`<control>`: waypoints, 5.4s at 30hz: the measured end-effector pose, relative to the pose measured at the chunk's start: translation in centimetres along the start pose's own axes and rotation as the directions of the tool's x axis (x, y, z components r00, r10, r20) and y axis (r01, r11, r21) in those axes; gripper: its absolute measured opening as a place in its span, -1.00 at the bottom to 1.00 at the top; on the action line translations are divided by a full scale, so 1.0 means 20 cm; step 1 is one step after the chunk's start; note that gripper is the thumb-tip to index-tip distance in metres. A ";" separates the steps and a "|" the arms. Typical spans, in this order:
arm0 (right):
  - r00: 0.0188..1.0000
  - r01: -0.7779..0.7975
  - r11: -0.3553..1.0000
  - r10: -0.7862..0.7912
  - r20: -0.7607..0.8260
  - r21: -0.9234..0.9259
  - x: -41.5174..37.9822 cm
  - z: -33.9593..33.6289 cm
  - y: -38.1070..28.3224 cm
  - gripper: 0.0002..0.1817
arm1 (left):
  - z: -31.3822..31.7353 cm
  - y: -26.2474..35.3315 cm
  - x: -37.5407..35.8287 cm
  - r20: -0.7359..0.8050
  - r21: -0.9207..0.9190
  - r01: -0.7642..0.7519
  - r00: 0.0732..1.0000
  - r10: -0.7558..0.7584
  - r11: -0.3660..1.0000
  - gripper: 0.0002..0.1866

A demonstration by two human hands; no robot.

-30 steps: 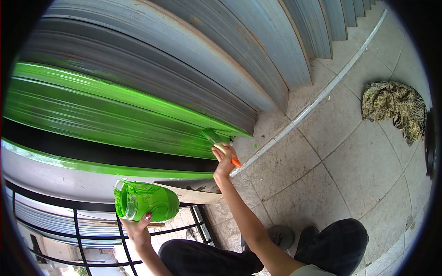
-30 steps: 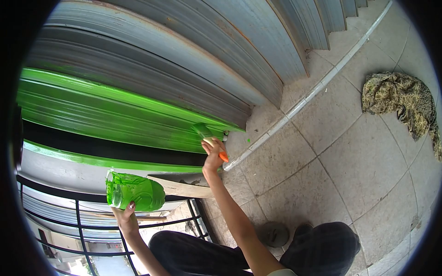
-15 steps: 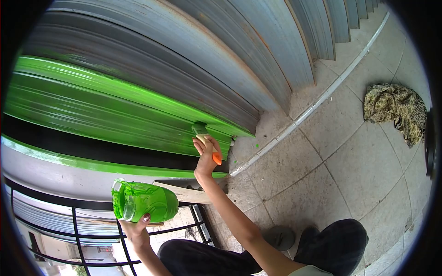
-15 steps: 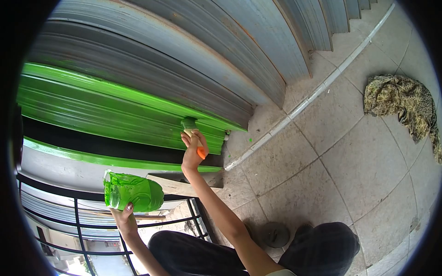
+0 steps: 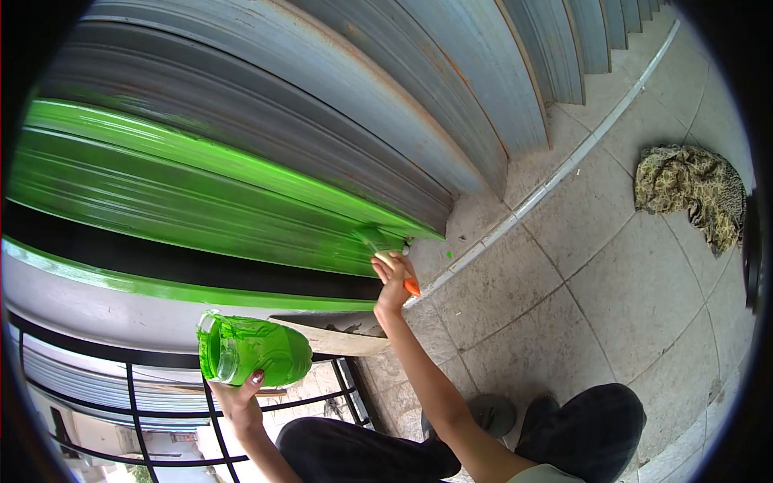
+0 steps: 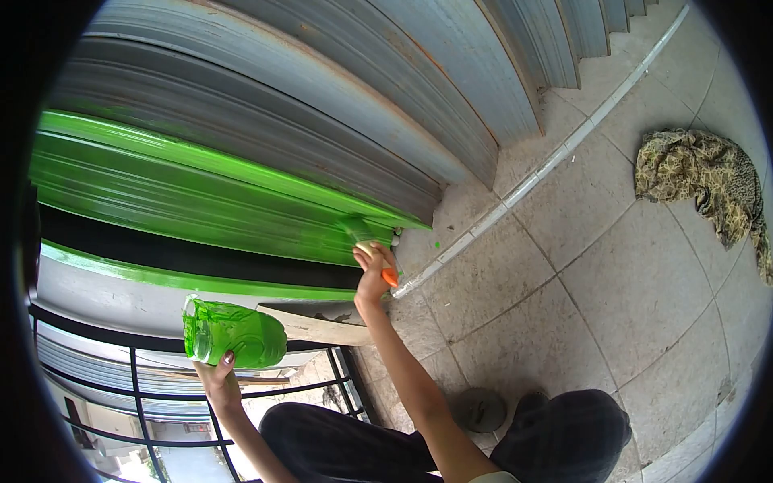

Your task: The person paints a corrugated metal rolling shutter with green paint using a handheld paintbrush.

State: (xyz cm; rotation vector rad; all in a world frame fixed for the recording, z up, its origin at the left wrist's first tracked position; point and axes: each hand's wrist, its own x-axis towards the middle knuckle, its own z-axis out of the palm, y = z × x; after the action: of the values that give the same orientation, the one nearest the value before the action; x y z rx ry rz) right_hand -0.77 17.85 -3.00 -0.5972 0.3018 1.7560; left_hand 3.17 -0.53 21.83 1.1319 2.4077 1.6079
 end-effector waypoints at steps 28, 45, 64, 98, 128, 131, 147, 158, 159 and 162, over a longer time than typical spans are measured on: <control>0.670 0.728 0.412 -0.261 0.695 -0.547 0.14 -0.11 -0.28 -0.77 | -0.04 -0.02 -0.01 -0.026 -0.038 -0.015 1.000 0.014 0.999 -0.12; 0.531 0.446 0.890 -0.180 0.828 -0.093 -0.20 0.47 -0.28 -0.99 | -0.04 -0.03 0.00 -0.072 -0.051 0.054 0.996 -0.057 0.997 0.11; 0.452 0.886 0.200 -0.184 0.873 -0.417 0.29 -0.13 -0.16 -0.93 | -0.06 -0.01 -0.02 -0.040 -0.038 -0.021 0.999 0.020 0.999 -0.08; 0.497 0.860 0.258 -0.229 0.837 -0.440 0.29 0.00 -0.14 -0.97 | -0.08 -0.02 -0.03 -0.033 -0.049 -0.016 0.999 0.015 0.999 -0.09; 0.674 0.279 0.933 -0.022 0.739 -0.227 -0.01 0.10 -0.21 -0.92 | -0.08 -0.02 -0.02 0.003 -0.036 0.023 1.000 -0.023 0.999 -0.10; 0.731 0.267 0.936 -0.043 0.681 -0.228 0.03 0.00 -0.13 -0.90 | -0.06 -0.02 -0.01 0.017 -0.032 0.000 1.000 0.001 0.999 -0.09; 0.665 0.699 0.528 -0.231 0.711 -0.482 0.10 0.01 -0.10 -0.90 | -0.07 0.01 0.00 0.051 -0.066 -0.004 0.999 0.007 0.998 -0.07; 0.673 0.312 0.943 -0.133 0.728 -0.116 -0.08 0.35 -0.15 -0.91 | -0.05 -0.01 0.02 0.069 -0.084 0.020 0.998 -0.014 0.996 -0.09; 0.703 0.327 0.932 -0.131 0.699 -0.154 -0.02 0.22 -0.11 -0.90 | -0.03 0.01 0.02 0.034 -0.097 0.008 0.999 -0.005 0.995 -0.09; 0.815 0.294 0.913 -0.084 0.574 -0.283 0.13 -0.12 -0.08 -0.89 | 0.04 0.05 0.01 -0.052 -0.124 -0.006 0.999 0.000 0.992 -0.09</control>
State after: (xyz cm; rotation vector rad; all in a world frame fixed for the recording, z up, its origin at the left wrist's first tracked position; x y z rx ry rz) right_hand 0.83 19.22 -6.36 -0.3311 -0.4874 1.7096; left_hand 3.85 0.35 22.34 1.0871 2.2995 1.7817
